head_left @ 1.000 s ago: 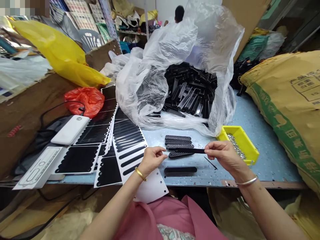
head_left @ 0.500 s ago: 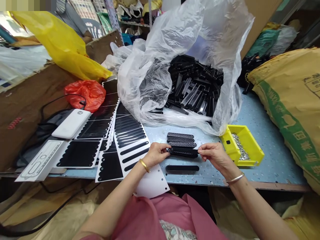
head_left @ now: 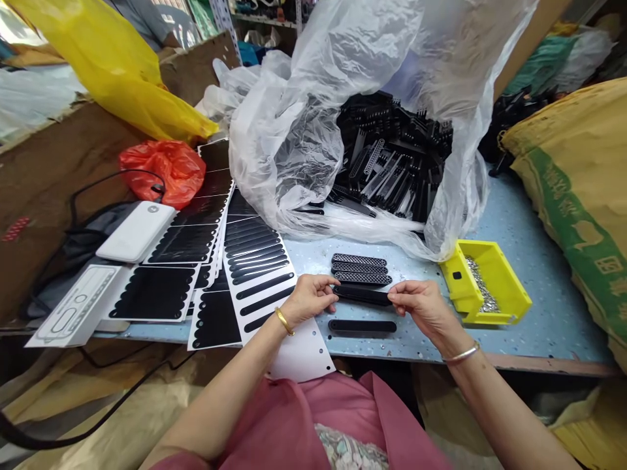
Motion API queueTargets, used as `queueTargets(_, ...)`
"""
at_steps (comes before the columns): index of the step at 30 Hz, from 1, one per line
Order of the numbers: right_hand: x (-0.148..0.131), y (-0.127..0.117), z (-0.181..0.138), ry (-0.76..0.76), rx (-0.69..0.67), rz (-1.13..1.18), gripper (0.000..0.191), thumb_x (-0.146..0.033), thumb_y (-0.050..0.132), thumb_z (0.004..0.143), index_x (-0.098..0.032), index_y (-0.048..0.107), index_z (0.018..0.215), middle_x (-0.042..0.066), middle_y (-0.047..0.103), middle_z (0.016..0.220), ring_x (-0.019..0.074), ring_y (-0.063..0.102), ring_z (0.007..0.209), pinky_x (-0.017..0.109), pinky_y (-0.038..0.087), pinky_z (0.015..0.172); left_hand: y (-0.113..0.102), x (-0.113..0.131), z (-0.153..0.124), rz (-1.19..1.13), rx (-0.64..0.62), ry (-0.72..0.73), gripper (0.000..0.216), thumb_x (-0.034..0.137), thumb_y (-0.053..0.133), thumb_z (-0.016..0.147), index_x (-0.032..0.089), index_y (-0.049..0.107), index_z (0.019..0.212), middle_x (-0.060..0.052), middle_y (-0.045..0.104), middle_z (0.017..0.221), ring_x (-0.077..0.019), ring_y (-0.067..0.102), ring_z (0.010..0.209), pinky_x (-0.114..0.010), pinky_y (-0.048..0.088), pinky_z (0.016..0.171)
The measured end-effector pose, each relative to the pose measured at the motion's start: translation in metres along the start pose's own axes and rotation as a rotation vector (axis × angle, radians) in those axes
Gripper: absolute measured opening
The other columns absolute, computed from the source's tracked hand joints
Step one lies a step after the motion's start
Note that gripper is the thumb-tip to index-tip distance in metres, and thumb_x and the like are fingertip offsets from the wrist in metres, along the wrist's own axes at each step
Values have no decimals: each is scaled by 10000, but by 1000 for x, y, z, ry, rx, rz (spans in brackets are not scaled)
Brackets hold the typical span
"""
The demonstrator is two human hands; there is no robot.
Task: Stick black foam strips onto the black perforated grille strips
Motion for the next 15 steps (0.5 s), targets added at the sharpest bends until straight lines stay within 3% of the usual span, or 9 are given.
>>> queueTargets(15, 1, -1, 2, -1, 5, -14, 173, -241, 840, 481, -153, 707, 548, 9, 582, 492, 95, 454, 424, 237, 328, 393, 0, -1, 1, -48, -13, -15, 307, 168, 693, 660, 107, 665, 959, 20, 621, 575, -129, 668, 490, -135, 446, 375)
Point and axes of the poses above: each hand's wrist, its own z-axis towards the middle knuckle, its own y-axis out of the palm, x = y × z, the point moved 3 cm from there along z, towards the middle knuckle
